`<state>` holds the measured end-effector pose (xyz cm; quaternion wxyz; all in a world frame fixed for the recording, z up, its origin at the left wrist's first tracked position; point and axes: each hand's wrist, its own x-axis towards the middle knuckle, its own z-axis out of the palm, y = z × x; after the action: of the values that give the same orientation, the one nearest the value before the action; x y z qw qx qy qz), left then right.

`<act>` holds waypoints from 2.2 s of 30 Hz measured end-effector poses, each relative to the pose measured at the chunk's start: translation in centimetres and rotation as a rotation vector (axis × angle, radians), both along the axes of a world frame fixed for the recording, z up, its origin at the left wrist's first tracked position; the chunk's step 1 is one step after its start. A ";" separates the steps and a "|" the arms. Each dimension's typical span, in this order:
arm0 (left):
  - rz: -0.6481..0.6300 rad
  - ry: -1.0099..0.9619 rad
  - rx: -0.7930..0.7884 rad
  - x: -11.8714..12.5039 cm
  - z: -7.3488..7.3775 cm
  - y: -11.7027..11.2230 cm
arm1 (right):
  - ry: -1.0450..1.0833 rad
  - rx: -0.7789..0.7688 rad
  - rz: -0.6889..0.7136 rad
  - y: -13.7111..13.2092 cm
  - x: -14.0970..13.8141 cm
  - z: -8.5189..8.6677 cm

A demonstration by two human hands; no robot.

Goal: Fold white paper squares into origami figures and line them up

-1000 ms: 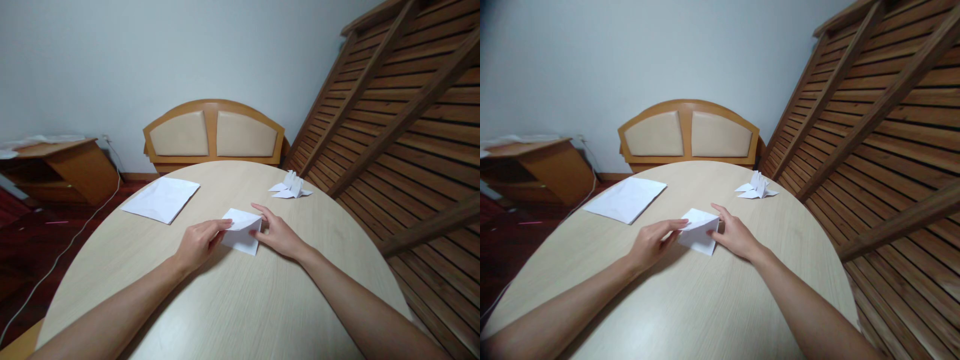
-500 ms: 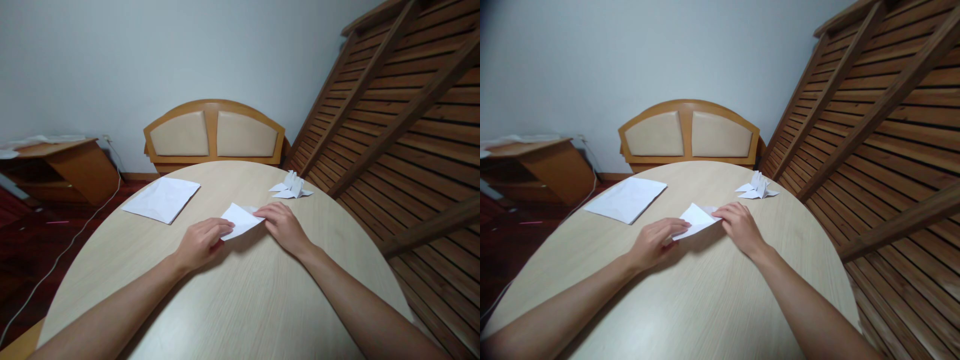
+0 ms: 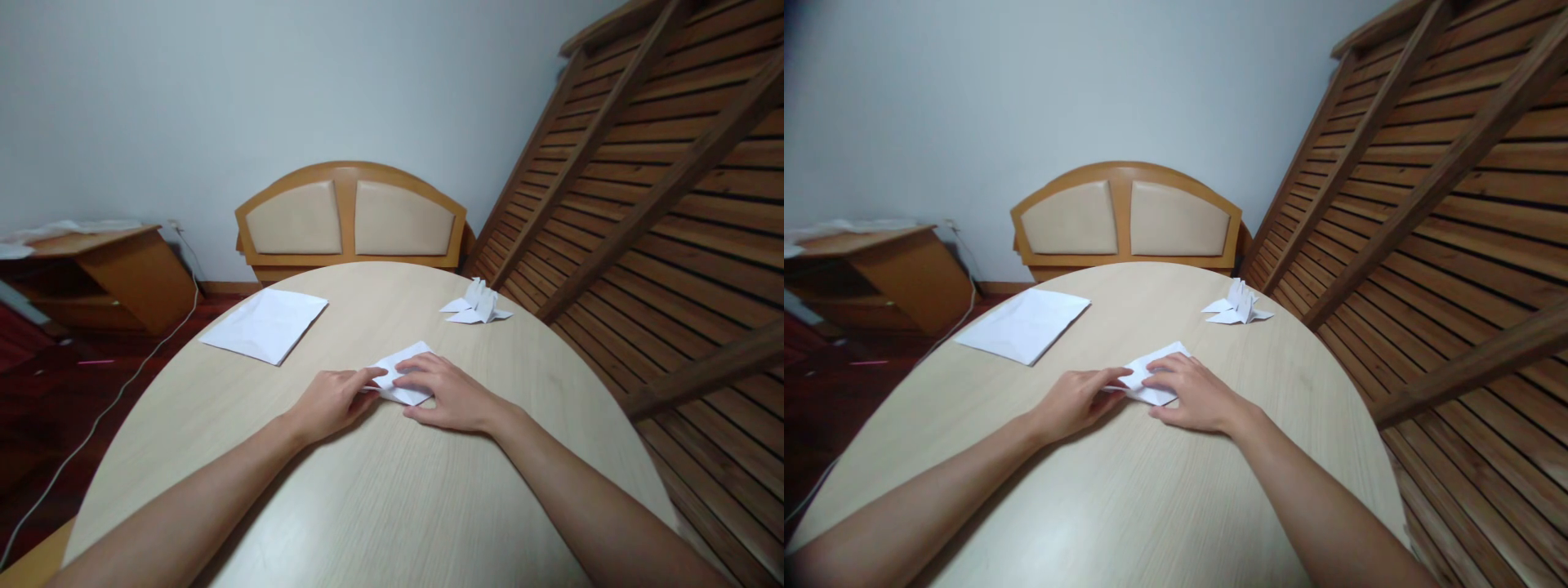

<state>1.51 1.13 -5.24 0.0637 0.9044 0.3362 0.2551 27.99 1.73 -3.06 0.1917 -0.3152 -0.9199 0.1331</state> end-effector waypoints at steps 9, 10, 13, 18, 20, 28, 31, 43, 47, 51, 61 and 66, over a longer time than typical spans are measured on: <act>0.182 -0.066 -0.106 0.3 -0.6 0.2 | 0.041 -0.055 0.005 0.6 -0.1 -0.9; 0.200 -0.073 -0.099 0.3 -0.7 0.3 | 0.045 -0.062 -0.004 0.6 -0.2 -0.9; 0.193 -0.071 -0.041 0.2 -0.8 0.6 | 0.054 -0.077 -0.032 0.5 -0.2 -0.9; 0.060 0.006 0.054 0.4 -0.7 1.0 | -0.011 -0.061 -0.004 0.2 -0.2 -0.9; 0.007 0.027 0.028 0.5 -0.6 1.0 | -0.049 -0.061 -0.015 0.2 -0.1 -0.9; -0.061 0.227 -0.139 0.4 0.0 0.0 | -0.106 -0.125 -0.035 -0.1 -0.3 -1.1; 0.026 0.358 -0.199 0.5 0.1 -0.6 | -0.122 -0.133 -0.050 -0.2 -0.5 -1.0; 0.164 0.396 -0.018 1.4 -0.8 -1.7 | -0.115 0.021 -0.143 -0.5 -2.1 -0.6; 0.118 0.355 -0.076 2.2 -0.7 -1.8 | -0.132 0.023 -0.191 -0.3 -2.4 -0.8; 0.114 0.341 -0.090 1.9 -0.8 -1.5 | -0.136 0.016 -0.211 -0.1 -2.2 -1.1; 0.144 0.243 -0.077 1.1 -0.2 -0.9 | -0.115 0.113 -0.054 0.5 -1.0 -1.0; 0.156 0.126 0.007 1.4 0.0 -0.4 | -0.063 0.174 -0.023 0.3 -1.5 -0.4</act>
<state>2.93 0.70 -5.25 0.0191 0.8899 0.4078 0.2033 26.53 2.06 -3.42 0.1910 -0.3117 -0.9299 0.0406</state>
